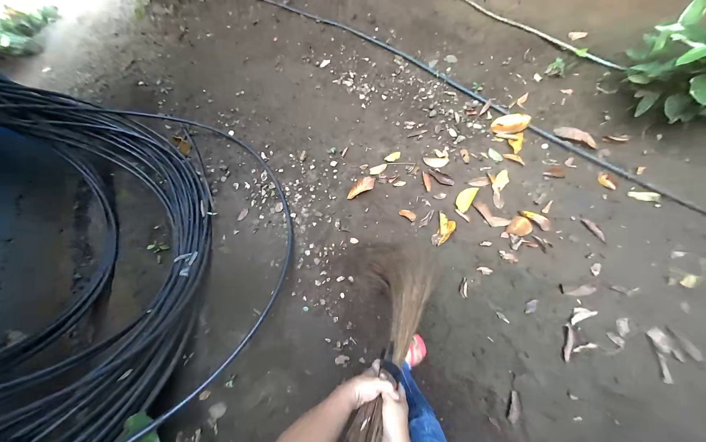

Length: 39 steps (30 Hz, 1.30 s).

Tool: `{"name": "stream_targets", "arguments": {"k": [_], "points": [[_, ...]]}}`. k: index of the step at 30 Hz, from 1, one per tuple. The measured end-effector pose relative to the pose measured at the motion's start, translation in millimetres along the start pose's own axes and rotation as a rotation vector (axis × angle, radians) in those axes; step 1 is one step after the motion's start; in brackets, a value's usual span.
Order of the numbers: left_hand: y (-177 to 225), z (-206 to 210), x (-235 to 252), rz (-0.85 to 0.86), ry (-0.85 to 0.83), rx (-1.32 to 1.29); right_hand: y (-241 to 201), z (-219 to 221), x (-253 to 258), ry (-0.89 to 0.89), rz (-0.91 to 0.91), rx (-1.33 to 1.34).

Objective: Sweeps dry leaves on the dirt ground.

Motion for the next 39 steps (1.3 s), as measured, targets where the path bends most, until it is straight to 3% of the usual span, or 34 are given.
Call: {"name": "stream_targets", "arguments": {"k": [3,6,10,12,14,16,18,21,24,27,29,31,34,37,39], "points": [[18,-8,-42,0.119,-0.039,-0.074,0,20,-33,-0.074,0.023,0.004],[32,-44,-67,0.196,0.093,-0.141,-18,62,-43,-0.264,0.001,-0.052],[60,-102,-25,0.155,0.517,-0.22,-58,117,19,-0.431,0.086,-0.296],[79,-115,23,0.073,0.585,-0.232,-95,126,66,-0.434,0.121,-0.399],[107,-105,65,-0.024,0.433,-0.134,-125,111,88,-0.301,0.101,-0.272],[141,-80,78,-0.052,0.134,-0.002,-147,88,66,-0.124,0.039,-0.037],[171,-60,65,0.003,-0.06,0.017,-165,78,29,-0.056,0.049,0.059],[206,-60,15,0.067,-0.053,-0.031,-175,93,-10,-0.18,0.111,0.053],[227,-84,0,0.087,0.105,-0.054,-193,120,-15,-0.297,0.104,0.0],[242,-110,44,0.102,0.353,-0.071,-239,135,30,-0.346,0.059,-0.159],[256,-111,96,0.07,0.417,-0.083,-273,131,83,-0.362,-0.008,-0.229],[269,-93,147,0.013,0.332,-0.023,-297,106,116,-0.284,-0.038,-0.147],[291,-53,180,0.012,-0.04,0.128,-308,73,106,-0.048,-0.081,0.212],[312,-43,147,0.125,-0.213,0.178,-307,77,64,-0.017,-0.111,0.323],[324,-60,118,0.174,-0.176,0.193,-316,97,37,-0.11,-0.086,0.251]]}}
Point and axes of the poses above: each hand's wrist, its own x-axis towards the middle knuckle, its own z-axis out of the palm, y = z × x, the point moved 9 cm from there along x, towards the middle knuckle, and after that the axes turned 12 degrees about z, right-handed, at the moved point
